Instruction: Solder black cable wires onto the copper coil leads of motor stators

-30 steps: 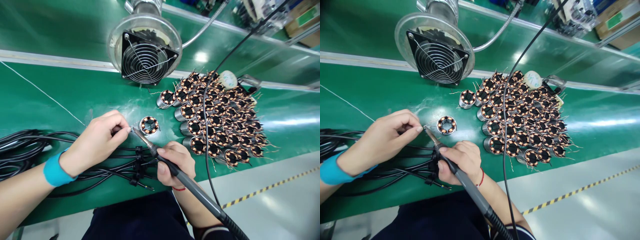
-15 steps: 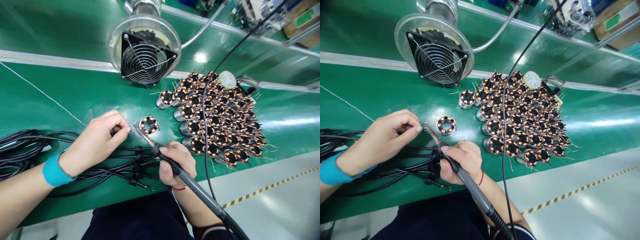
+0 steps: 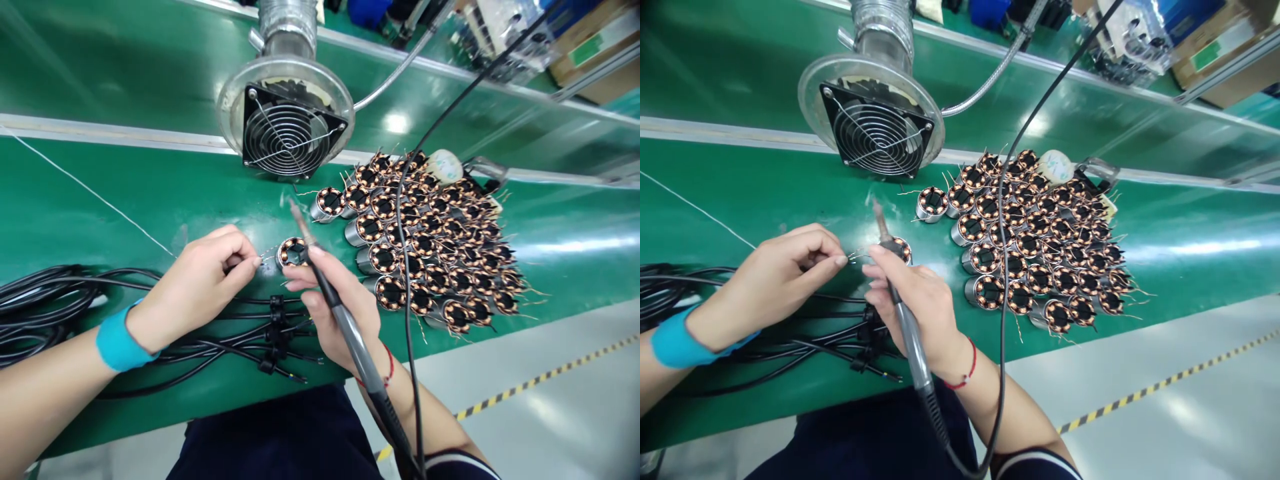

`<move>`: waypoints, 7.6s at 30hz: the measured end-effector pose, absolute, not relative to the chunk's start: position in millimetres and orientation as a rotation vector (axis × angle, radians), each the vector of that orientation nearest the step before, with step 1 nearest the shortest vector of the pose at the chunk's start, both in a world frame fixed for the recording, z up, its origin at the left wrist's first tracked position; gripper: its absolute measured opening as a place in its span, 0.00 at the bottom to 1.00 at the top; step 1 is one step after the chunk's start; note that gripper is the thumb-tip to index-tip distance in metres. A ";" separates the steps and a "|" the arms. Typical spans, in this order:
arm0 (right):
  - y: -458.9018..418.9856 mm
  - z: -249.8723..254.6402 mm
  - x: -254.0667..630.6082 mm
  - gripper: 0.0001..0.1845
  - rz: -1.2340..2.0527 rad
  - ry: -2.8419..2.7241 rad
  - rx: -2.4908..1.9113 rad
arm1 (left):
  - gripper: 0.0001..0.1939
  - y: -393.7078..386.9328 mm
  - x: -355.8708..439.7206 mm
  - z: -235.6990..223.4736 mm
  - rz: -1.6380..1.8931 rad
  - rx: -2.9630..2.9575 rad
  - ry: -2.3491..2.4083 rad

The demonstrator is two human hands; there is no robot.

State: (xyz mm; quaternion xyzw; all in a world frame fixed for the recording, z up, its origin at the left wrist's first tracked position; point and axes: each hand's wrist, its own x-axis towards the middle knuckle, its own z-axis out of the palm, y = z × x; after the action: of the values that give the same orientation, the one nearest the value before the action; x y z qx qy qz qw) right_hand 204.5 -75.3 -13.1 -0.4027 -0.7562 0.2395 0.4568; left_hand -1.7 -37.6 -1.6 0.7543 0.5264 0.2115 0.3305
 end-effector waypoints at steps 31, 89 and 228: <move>-60.2 -31.3 179.4 0.25 0.624 -1.835 -1.114 | 0.07 -44.3 -1.3 -3.2 0.817 2.197 1.198; -105.9 -41.3 215.7 0.10 0.444 -1.700 -0.932 | 0.04 -49.7 12.0 -14.5 0.752 1.969 1.421; -37.1 -36.0 213.0 0.18 0.330 -1.866 -1.297 | 0.14 10.8 11.2 1.0 0.626 1.243 1.467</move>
State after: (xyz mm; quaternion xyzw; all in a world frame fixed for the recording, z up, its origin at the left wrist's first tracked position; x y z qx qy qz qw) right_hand 213.0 -37.1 -36.0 -0.5152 -0.7411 0.1310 0.4102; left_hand 11.2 10.8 1.0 0.5208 0.6150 0.2622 0.5309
